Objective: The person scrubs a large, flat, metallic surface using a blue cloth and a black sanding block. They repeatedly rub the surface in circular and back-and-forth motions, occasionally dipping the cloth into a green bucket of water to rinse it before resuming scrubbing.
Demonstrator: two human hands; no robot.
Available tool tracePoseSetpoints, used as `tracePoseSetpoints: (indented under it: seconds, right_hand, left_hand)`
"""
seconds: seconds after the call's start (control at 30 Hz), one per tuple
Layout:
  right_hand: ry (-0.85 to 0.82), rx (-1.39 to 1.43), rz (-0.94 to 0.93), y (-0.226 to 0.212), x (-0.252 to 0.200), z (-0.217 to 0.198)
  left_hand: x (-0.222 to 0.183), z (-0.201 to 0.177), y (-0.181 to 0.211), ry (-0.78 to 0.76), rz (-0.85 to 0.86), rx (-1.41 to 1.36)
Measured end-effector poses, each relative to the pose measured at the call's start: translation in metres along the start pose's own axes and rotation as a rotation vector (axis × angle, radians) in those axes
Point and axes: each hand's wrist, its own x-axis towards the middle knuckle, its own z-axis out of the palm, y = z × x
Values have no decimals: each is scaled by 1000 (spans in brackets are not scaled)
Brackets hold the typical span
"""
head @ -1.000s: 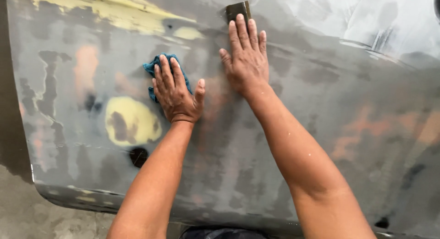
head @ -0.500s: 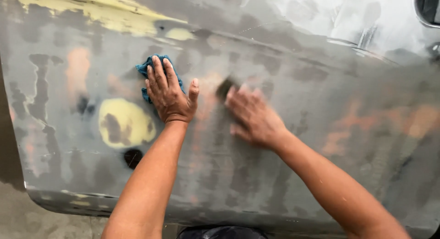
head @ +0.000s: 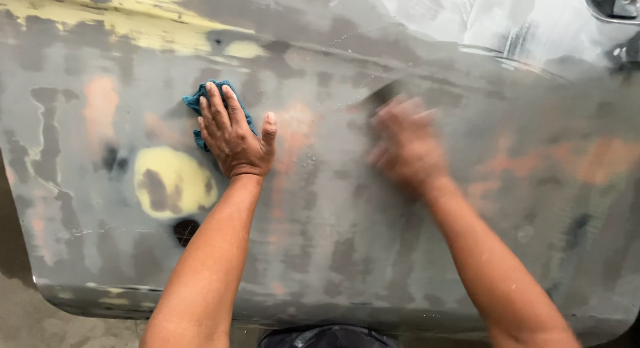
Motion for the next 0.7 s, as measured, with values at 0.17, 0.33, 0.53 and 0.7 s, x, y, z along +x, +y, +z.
tracePoseSetpoints:
  seconds: [0.17,0.33,0.53,0.7]
  right_hand:
    - [220,542,339,-15,3,-14]
    - [-303,648,-323,-28,-13,-18]
    - [121,175,160,-11,-8,-7]
    - [-39,506,-259,-33,-26,-25]
  left_hand:
    - [-2,2,1,-2,13,4]
    - [-5,5,-1,0,17,0]
    - [-1,3,0,3,12,-4]
    - [-3,3,0,-17,4,11]
